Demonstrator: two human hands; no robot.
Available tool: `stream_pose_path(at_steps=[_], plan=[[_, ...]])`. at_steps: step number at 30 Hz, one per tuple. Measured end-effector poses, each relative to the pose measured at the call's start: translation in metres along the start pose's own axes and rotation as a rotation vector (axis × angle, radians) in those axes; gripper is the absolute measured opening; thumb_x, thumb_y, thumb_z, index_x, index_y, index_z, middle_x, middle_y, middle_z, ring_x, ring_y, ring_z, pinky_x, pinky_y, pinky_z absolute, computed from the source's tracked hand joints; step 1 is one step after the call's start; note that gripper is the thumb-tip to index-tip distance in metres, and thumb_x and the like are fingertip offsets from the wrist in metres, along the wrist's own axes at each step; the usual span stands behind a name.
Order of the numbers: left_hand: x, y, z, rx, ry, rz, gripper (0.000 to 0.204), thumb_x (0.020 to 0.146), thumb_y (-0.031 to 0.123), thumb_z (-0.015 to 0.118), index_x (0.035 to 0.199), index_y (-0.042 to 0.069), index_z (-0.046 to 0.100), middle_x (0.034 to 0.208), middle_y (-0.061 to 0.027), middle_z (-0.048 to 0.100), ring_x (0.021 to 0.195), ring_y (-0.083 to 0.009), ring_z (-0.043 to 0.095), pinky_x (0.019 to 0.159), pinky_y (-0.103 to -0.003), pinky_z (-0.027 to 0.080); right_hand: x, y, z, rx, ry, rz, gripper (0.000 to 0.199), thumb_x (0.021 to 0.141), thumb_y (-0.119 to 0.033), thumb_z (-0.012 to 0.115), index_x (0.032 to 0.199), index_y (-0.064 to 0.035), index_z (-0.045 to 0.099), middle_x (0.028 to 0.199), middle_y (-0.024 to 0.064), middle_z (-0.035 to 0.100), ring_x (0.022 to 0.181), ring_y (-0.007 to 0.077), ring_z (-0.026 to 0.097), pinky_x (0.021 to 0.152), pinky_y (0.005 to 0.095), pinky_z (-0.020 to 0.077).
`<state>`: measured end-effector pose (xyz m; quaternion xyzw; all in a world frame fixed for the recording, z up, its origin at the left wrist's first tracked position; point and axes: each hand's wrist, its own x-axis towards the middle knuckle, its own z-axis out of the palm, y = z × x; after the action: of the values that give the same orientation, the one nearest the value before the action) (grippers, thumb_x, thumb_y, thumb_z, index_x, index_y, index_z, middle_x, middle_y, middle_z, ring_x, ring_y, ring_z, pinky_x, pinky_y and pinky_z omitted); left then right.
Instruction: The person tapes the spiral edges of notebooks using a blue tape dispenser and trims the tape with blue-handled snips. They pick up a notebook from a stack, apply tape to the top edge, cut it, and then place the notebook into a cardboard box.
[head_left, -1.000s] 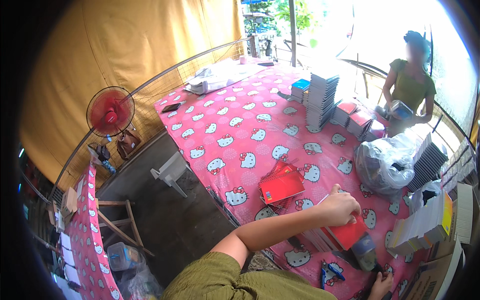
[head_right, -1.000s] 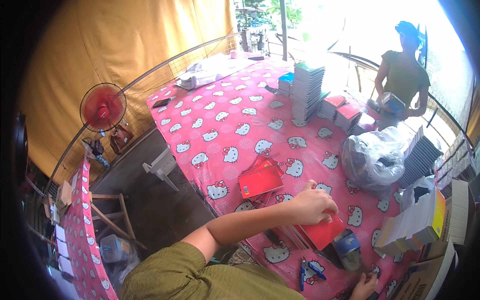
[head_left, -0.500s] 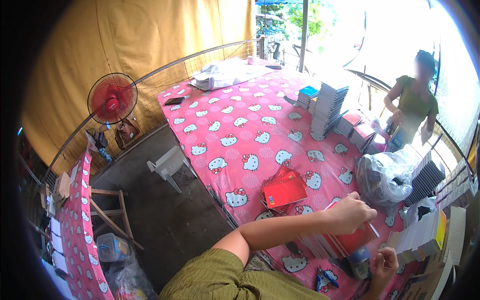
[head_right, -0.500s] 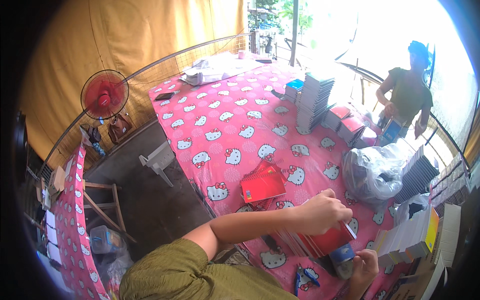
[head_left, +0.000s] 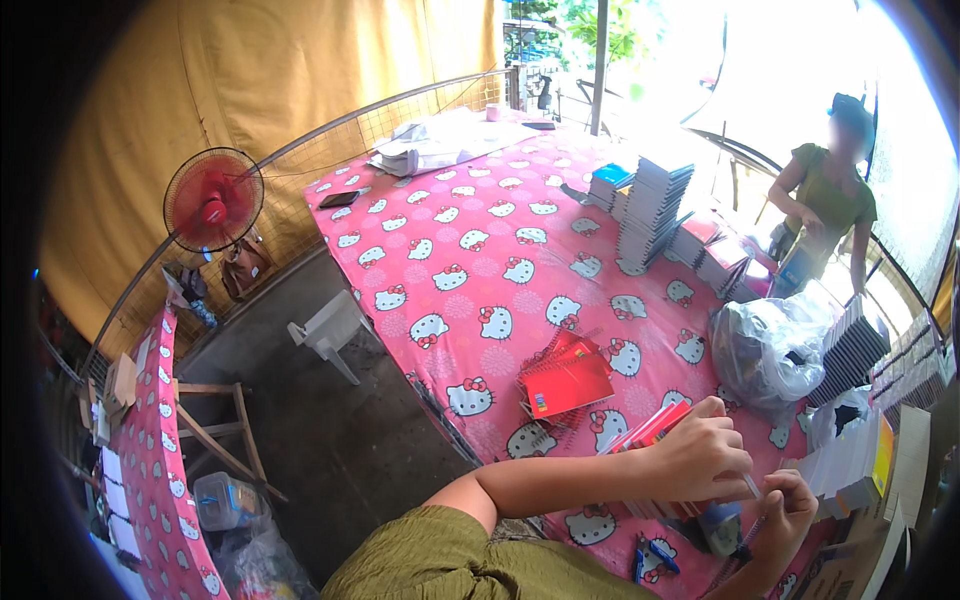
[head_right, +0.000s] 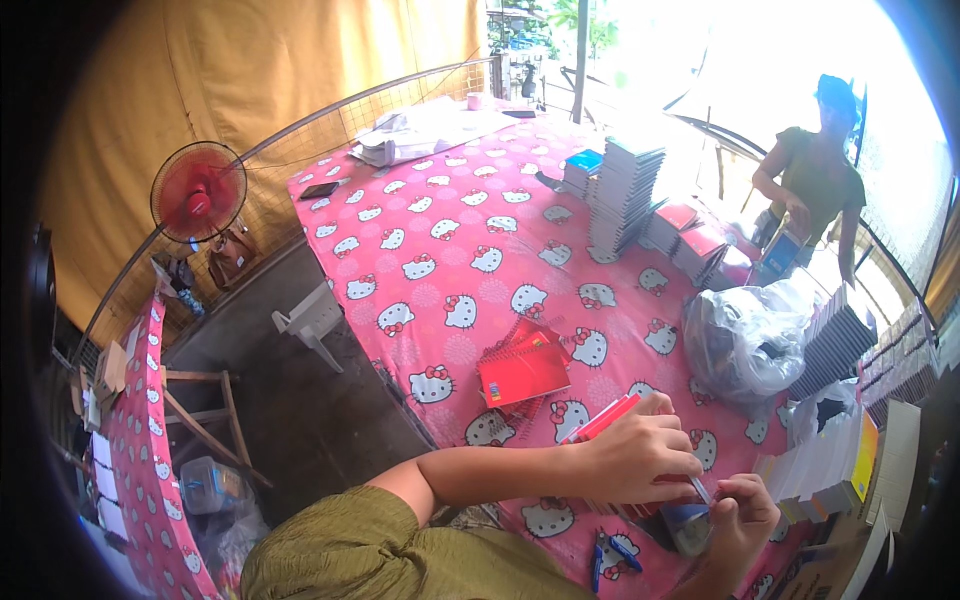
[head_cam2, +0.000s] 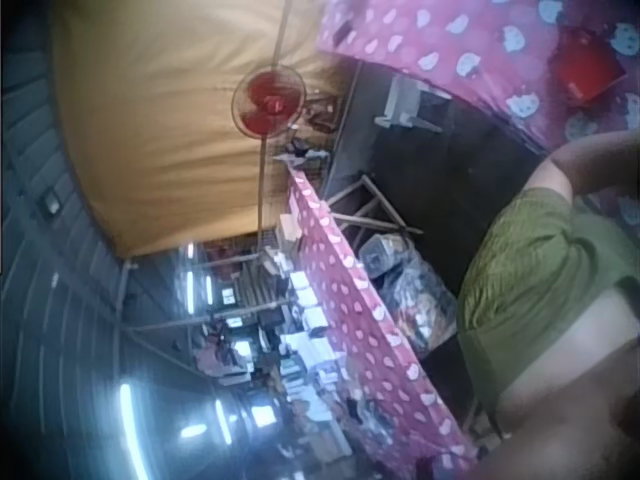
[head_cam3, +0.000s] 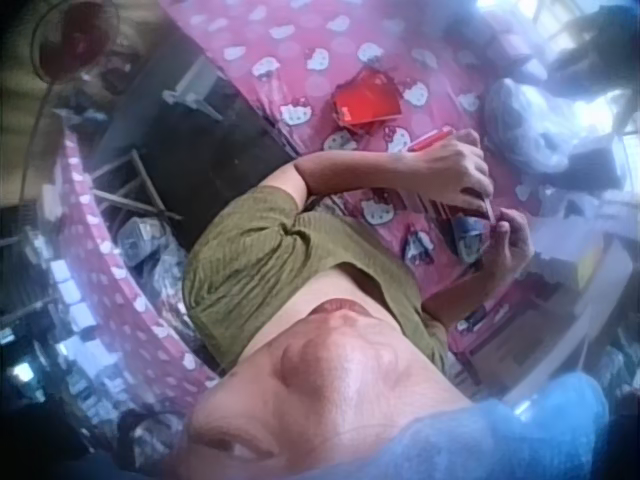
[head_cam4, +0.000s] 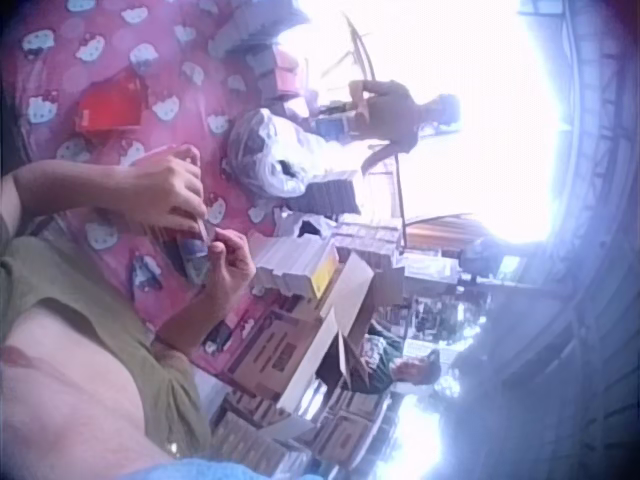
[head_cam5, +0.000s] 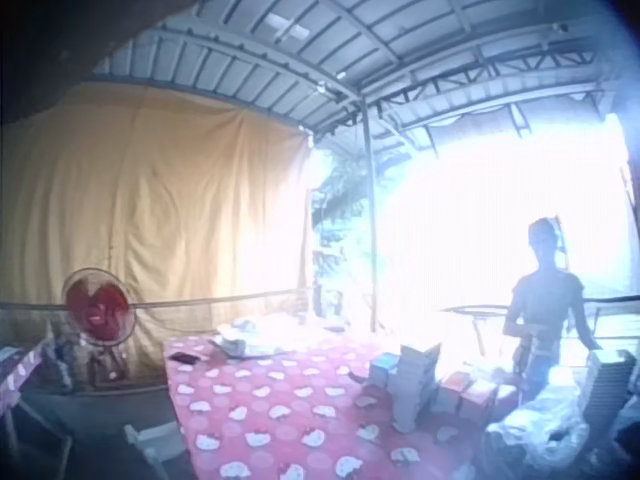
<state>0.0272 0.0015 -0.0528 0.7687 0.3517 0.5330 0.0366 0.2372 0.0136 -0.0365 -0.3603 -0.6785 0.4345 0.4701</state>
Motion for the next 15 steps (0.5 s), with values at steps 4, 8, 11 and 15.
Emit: stream_pose_path(at_steps=[4, 8, 11, 15], plan=[[0.000, -0.001, 0.003, 0.027, 0.020, 0.013, 0.022, 0.075, 0.035, 0.070, 0.069, 0.014, 0.067, 0.063, -0.0014, 0.058, 0.067, -0.0186, 0.056, 0.086, -0.039, 0.034, -0.001, -0.007, -0.004, -0.149, -0.104, -0.057, 0.028, 0.080, -0.022, 0.075, 0.079, 0.0043, 0.065, 0.071, 0.0018, 0.053, 0.064, 0.0092, 0.051, 0.055, 0.0218, 0.0380], [0.000, 0.003, 0.007, 0.039, 0.060, -0.005, 0.021, 0.077, 0.033, 0.069, 0.070, 0.013, 0.067, 0.064, -0.0010, 0.058, 0.068, -0.0184, 0.056, 0.087, -0.040, 0.034, -0.012, -0.017, 0.009, -0.403, 0.052, -0.029, 0.010, 0.077, -0.004, 0.061, 0.081, 0.0040, 0.064, 0.071, 0.0048, 0.053, 0.062, 0.0118, 0.049, 0.056, 0.0249, 0.0360], [-0.002, 0.006, 0.003, 0.088, 0.009, -0.004, 0.015, 0.080, 0.029, 0.069, 0.081, 0.014, 0.068, 0.072, 0.0021, 0.060, 0.072, -0.0147, 0.055, 0.088, -0.038, 0.034, -0.015, -0.018, 0.009, -0.626, 0.046, -0.158, 0.018, 0.083, -0.014, 0.067, 0.087, 0.0030, 0.065, 0.076, 0.0084, 0.055, 0.067, 0.0174, 0.055, 0.058, 0.0268, 0.0400], [-0.003, 0.010, 0.003, 0.117, 0.045, -0.011, 0.015, 0.079, 0.029, 0.070, 0.080, 0.013, 0.068, 0.073, 0.0017, 0.060, 0.074, -0.0153, 0.056, 0.090, -0.040, 0.033, -0.017, -0.018, 0.012, -0.639, 0.052, -0.196, 0.017, 0.081, -0.012, 0.067, 0.091, 0.0018, 0.064, 0.080, 0.0099, 0.055, 0.069, 0.0208, 0.055, 0.059, 0.0300, 0.0412]])
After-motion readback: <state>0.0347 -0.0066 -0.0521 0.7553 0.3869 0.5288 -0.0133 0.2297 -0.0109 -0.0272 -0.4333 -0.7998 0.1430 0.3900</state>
